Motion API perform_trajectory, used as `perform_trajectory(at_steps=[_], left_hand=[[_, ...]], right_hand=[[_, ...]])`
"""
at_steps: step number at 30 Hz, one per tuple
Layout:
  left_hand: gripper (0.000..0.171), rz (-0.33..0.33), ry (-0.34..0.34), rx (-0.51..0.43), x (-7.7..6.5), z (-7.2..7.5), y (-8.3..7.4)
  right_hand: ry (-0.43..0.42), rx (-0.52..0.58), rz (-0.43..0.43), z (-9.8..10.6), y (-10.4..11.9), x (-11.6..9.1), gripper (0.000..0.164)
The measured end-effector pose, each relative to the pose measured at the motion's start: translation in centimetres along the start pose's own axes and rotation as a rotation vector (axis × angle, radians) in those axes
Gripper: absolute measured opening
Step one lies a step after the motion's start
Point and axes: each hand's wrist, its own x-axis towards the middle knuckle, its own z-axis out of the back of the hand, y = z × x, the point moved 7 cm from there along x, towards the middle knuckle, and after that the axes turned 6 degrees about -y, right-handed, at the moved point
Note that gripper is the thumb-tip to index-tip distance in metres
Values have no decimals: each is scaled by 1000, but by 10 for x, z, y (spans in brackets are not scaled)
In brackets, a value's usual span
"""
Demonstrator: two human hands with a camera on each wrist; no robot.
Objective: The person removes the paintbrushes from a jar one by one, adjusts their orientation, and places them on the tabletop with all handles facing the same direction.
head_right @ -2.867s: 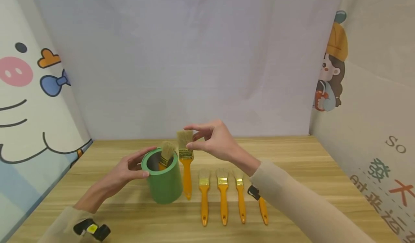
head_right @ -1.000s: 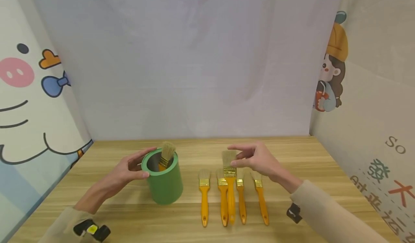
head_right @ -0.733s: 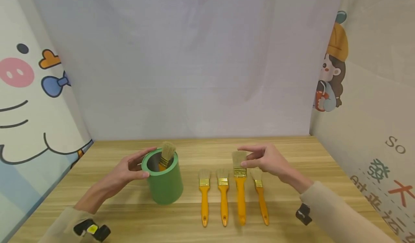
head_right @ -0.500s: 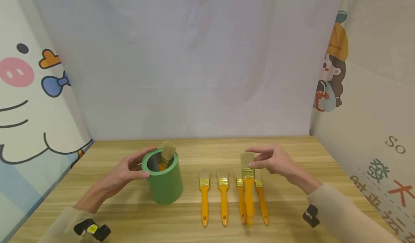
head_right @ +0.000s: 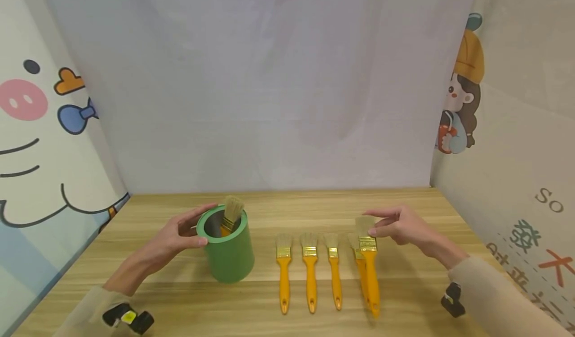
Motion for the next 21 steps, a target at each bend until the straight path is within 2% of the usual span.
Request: perform_trajectory(at_steps=[9, 21], left_hand=[[82, -1, 1, 0, 0, -1, -2], [82, 2, 1, 5, 1, 0, 2]], right_hand=[[66, -21, -54, 14, -22, -1, 71], [55, -62, -117, 27, -48, 4, 70]])
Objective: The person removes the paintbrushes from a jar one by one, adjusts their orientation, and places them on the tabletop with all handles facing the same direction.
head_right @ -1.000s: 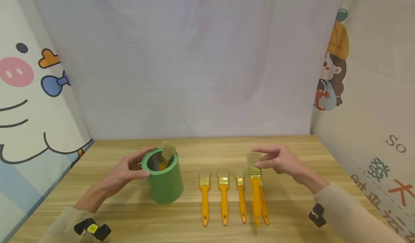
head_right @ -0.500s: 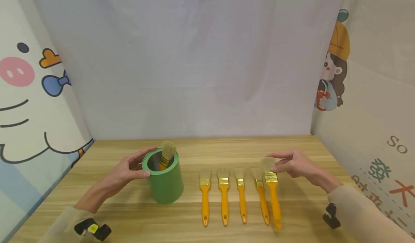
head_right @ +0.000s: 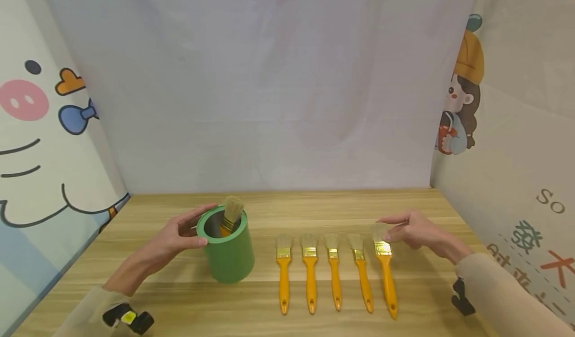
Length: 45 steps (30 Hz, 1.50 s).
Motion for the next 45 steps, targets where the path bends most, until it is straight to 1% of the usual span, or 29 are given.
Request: perform_trajectory(at_steps=[3, 8, 15, 21, 34, 39, 45], left_hand=[[82, 4, -2, -2, 0, 0, 1], [80, -12, 1, -5, 1, -1, 0], [82, -15, 5, -4, 1, -1, -1], [82, -9, 3, -2, 1, -1, 0], [82, 11, -1, 10, 1, -1, 0], [81, 2, 1, 7, 1, -1, 1], [81, -6, -1, 13, 0, 0, 1]], right_hand=[[-1, -20, -5, 1, -5, 2, 70], [-9, -58, -1, 2, -11, 6, 66], [-14, -83, -2, 1, -18, 12, 61], [-40, -108, -8, 1, -20, 14, 59], [-72, -175, -9, -3, -22, 20, 59], [-83, -206, 2, -5, -22, 23, 57], [-70, -218, 33, -7, -19, 22, 57]])
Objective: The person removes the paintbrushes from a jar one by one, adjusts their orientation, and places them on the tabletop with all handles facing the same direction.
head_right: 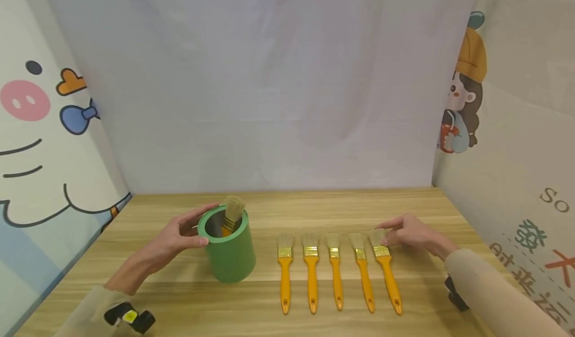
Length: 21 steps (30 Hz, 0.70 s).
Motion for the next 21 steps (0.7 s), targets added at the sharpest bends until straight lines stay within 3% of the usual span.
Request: perform_trajectory(at_steps=[21], left_hand=[[80, 16, 0, -9, -1, 0, -2]], right_hand=[[25, 9, 91, 0, 0, 4, 51]])
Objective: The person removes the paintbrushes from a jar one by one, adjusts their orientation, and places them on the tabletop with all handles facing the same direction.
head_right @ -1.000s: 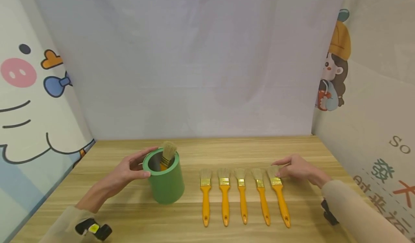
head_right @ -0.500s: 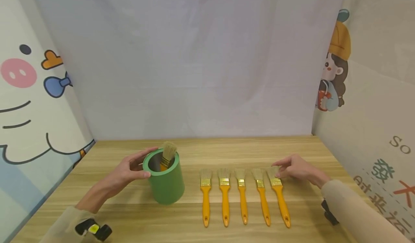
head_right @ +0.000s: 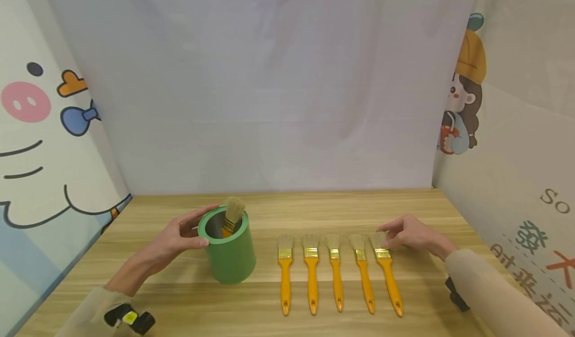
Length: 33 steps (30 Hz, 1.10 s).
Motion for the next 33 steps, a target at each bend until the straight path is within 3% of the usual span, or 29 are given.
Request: perform_trajectory(at_steps=[9, 14, 19, 24, 28, 33], left_hand=[[80, -5, -3, -1, -1, 0, -1], [79, -13, -2, 0, -1, 1, -1], [80, -7, 1, -3, -1, 2, 0], [81, -26, 7, -6, 0, 2, -1], [82, -29, 10, -8, 0, 1, -2], [81, -17, 8, -15, 0, 1, 0]], right_hand=[[-45, -80, -17, 2, 5, -4, 50], [-195, -201, -3, 11, 17, -5, 44], [-307, -271, 78, 9, 53, -1, 27], [-269, -270, 176, -17, 105, 10, 12], [-206, -214, 247, -46, 142, 20, 13], [-126, -140, 286, -78, 179, 33, 27]])
